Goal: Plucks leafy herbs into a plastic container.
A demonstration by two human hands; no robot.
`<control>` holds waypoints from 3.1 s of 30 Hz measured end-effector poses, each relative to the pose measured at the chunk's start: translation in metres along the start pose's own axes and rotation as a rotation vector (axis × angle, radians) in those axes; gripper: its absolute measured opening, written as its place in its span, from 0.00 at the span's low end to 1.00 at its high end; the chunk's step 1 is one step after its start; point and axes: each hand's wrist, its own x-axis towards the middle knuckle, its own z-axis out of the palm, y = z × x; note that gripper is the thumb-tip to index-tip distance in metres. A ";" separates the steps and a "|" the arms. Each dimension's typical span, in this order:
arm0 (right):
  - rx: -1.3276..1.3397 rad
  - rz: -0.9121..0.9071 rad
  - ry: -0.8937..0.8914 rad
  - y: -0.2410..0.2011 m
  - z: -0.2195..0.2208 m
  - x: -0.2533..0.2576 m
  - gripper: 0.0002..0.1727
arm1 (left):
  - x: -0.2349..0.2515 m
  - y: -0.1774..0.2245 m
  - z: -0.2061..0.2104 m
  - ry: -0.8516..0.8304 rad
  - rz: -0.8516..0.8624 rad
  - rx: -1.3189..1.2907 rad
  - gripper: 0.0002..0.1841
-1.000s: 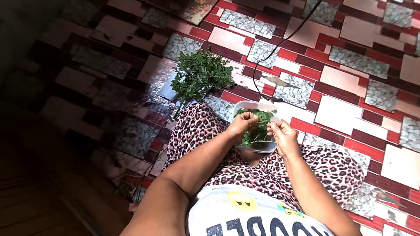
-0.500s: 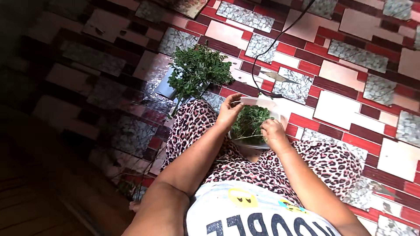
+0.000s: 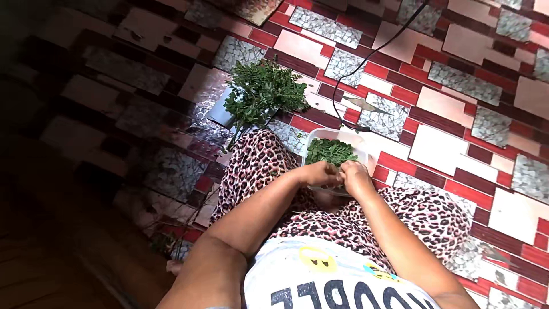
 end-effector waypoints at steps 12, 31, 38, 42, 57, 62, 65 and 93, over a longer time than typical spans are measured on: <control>1.221 0.149 0.334 0.020 -0.014 -0.018 0.03 | 0.019 -0.003 0.002 0.274 0.020 -0.557 0.19; 0.892 -0.025 0.655 0.011 -0.010 -0.020 0.02 | 0.023 -0.001 0.014 0.358 0.205 -0.544 0.12; 0.924 -0.025 0.534 0.008 -0.011 -0.021 0.05 | 0.024 -0.005 0.014 0.407 0.265 -0.509 0.04; 0.983 -0.068 0.528 0.008 -0.010 -0.021 0.06 | 0.032 -0.013 0.011 0.399 0.288 -0.507 0.03; 1.028 -0.006 0.489 0.015 -0.013 -0.020 0.05 | 0.028 -0.012 0.001 0.418 0.326 -0.264 0.11; 0.970 -0.042 0.503 0.012 -0.010 -0.020 0.05 | 0.034 -0.014 0.008 0.364 0.376 -0.308 0.07; 0.924 -0.068 0.513 0.008 -0.009 -0.020 0.05 | 0.035 -0.014 0.009 0.383 0.373 -0.321 0.04; 0.890 -0.098 0.553 0.006 -0.010 -0.022 0.04 | 0.028 -0.008 0.005 0.448 0.387 -0.056 0.06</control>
